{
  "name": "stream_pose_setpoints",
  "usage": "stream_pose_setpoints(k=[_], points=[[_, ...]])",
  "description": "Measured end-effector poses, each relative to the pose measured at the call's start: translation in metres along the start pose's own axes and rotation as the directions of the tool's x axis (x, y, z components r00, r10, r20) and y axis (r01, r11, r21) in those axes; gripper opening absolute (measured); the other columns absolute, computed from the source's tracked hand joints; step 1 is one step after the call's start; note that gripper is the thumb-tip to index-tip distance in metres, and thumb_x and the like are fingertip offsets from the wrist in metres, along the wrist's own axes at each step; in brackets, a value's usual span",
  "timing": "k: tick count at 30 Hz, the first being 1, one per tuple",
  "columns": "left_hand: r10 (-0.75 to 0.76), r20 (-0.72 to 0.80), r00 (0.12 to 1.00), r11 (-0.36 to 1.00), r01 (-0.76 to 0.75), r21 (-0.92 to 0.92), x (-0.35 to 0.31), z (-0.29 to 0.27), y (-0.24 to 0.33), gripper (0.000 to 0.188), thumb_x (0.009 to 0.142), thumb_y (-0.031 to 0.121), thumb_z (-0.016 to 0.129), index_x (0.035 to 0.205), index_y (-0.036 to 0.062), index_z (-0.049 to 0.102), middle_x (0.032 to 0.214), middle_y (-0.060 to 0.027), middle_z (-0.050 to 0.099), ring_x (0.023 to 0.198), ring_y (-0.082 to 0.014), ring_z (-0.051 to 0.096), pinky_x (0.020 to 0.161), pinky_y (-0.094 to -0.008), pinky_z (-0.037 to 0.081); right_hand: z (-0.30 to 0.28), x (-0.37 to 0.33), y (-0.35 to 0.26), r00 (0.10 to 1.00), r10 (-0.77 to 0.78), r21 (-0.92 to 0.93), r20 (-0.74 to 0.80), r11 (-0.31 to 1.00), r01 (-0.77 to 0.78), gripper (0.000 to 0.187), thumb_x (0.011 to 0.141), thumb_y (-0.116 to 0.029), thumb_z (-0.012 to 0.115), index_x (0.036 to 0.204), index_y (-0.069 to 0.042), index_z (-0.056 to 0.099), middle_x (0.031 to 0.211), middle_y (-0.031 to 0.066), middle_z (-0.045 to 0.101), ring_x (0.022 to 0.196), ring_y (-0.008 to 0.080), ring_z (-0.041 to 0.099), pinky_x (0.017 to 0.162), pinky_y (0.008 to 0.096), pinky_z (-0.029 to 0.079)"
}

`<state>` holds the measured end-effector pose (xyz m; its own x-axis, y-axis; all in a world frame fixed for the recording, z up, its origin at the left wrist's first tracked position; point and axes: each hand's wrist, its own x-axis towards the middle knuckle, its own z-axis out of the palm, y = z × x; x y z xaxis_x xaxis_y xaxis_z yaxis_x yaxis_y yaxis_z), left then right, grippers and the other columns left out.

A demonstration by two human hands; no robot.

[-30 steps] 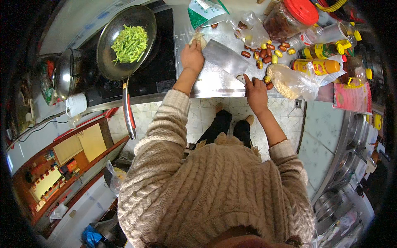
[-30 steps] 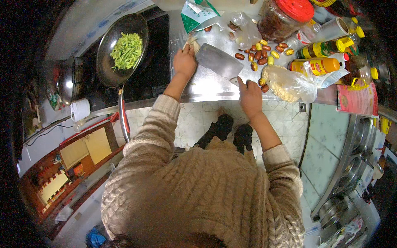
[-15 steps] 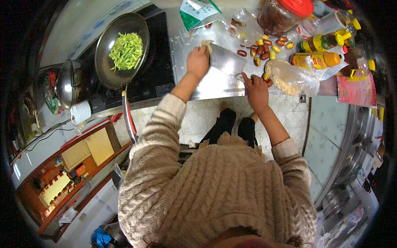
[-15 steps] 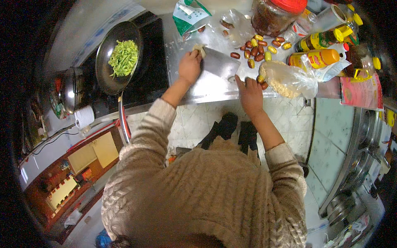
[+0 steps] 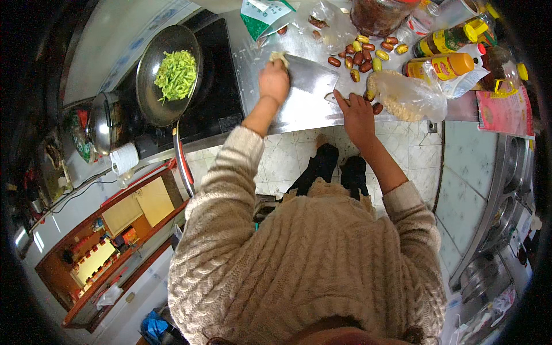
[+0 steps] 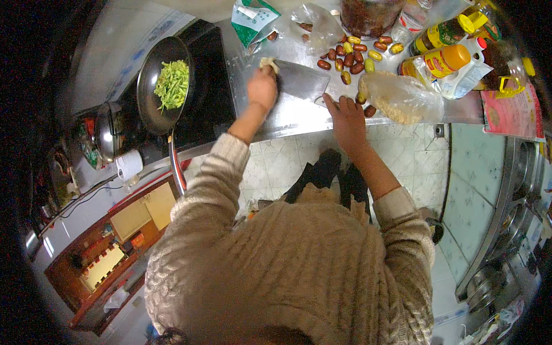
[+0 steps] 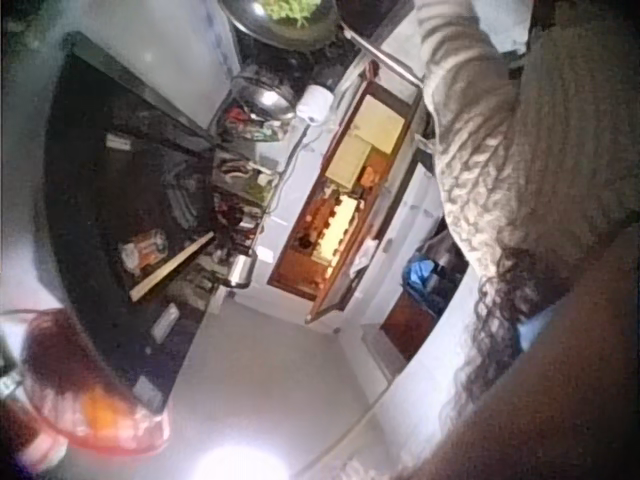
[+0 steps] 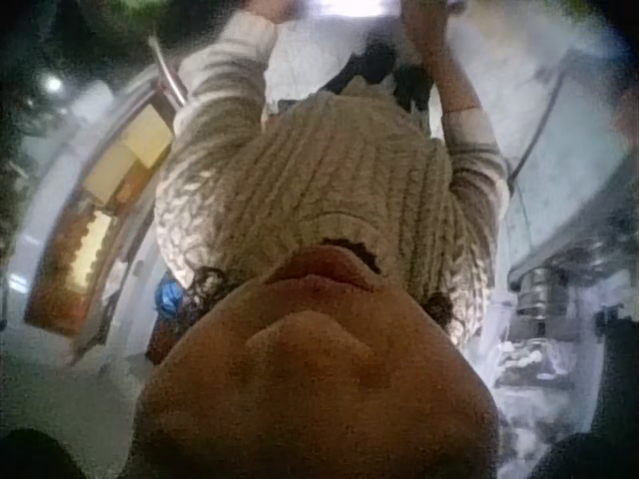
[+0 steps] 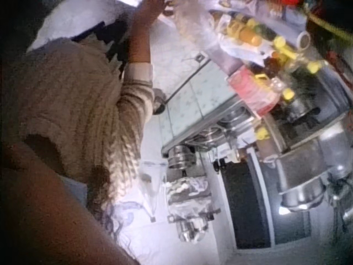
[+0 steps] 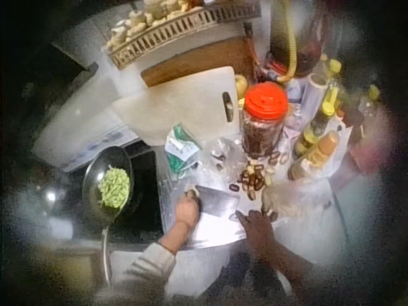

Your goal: The person prepares vegetables in a kitchen, pouring oil into a pan, adding chopped green vegetables, and handling potatoes and other ingredients on the counter.

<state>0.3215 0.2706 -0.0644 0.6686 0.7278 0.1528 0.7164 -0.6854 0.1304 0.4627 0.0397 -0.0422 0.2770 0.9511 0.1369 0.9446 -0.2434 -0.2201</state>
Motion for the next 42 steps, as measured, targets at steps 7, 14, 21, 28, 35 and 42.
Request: stream_pose_setpoints(k=[7, 14, 21, 28, 35, 42], points=[[-0.054, -0.03, 0.998, 0.992, 0.057, 0.115, 0.018, -0.022, -0.022, 0.018, 0.086, 0.012, 0.046, 0.091, 0.0076, 0.063, 0.091, -0.0129, 0.061, 0.082, -0.0322, 0.059, 0.072, -0.0426, 0.05, 0.0, -0.01, 0.002, 0.998, 0.067, -0.018, 0.02, 0.998, -0.066, 0.056, 0.08, -0.003, 0.051, 0.134, -0.019, 0.049, 0.091, 0.0091, 0.051, 0.09, 0.0259, 0.052, 0.078, 0.0414, 0.042], [0.129, 0.107, 0.986, 0.983, -0.141, 0.117, -0.005, -0.009, 0.02, 0.02, 0.081, 0.009, 0.048, 0.092, 0.0036, 0.063, 0.095, -0.0128, 0.06, 0.088, -0.031, 0.059, 0.073, -0.0414, 0.051, -0.001, -0.011, 0.001, 0.999, 0.032, -0.009, 0.023, 0.999, -0.032, 0.053, 0.081, -0.007, 0.052, 0.132, -0.019, 0.05, 0.092, 0.0091, 0.053, 0.091, 0.0245, 0.053, 0.075, 0.0409, 0.042], [-0.238, 0.185, 0.954, 0.971, 0.234, 0.042, 0.021, -0.009, -0.055, 0.024, 0.087, 0.013, 0.043, 0.094, 0.0024, 0.063, 0.092, -0.0206, 0.063, 0.087, -0.0373, 0.062, 0.076, -0.0448, 0.05, 0.006, -0.011, 0.003, 0.998, 0.016, -0.064, -0.054, 0.998, -0.02, 0.046, 0.083, -0.012, 0.05, 0.128, -0.019, 0.053, 0.09, 0.0079, 0.053, 0.089, 0.0226, 0.054, 0.07, 0.0398, 0.044], [0.198, -0.025, 0.98, 0.98, -0.199, -0.002, -0.004, -0.002, -0.021, 0.035, 0.087, 0.008, 0.045, 0.12, 0.0058, 0.056, 0.119, -0.0168, 0.057, 0.108, -0.0365, 0.052, 0.093, -0.0412, 0.043, 0.009, -0.009, -0.001, 0.998, 0.063, -0.059, -0.003, 0.996, -0.063, 0.054, 0.08, -0.007, 0.052, 0.132, -0.018, 0.051, 0.092, 0.0079, 0.053, 0.088, 0.0239, 0.052, 0.075, 0.0388, 0.042], [0.18, 0.076, 0.981, 0.981, -0.184, 0.054, 0.065, 0.01, -0.032, 0.041, 0.089, 0.009, 0.038, 0.127, 0.0036, 0.052, 0.133, -0.0151, 0.049, 0.113, -0.0358, 0.049, 0.096, -0.04, 0.042, 0.011, -0.016, -0.01, 0.978, 0.158, -0.138, 0.134, 0.981, -0.139, 0.058, 0.082, -0.008, 0.052, 0.139, -0.015, 0.042, 0.097, 0.0075, 0.053, 0.091, 0.0234, 0.054, 0.074, 0.038, 0.045], [-0.041, 0.006, 0.999, 0.996, 0.041, 0.074, 0.02, 0.014, -0.035, 0.041, 0.088, 0.009, 0.039, 0.126, 0.0008, 0.051, 0.134, -0.016, 0.048, 0.105, -0.0334, 0.05, 0.092, -0.0404, 0.041, 0.004, -0.012, -0.011, 0.978, 0.129, -0.204, 0.166, 0.974, -0.093, 0.052, 0.084, -0.012, 0.05, 0.135, -0.012, 0.043, 0.098, 0.0096, 0.054, 0.092, 0.0228, 0.056, 0.072, 0.0387, 0.048]])
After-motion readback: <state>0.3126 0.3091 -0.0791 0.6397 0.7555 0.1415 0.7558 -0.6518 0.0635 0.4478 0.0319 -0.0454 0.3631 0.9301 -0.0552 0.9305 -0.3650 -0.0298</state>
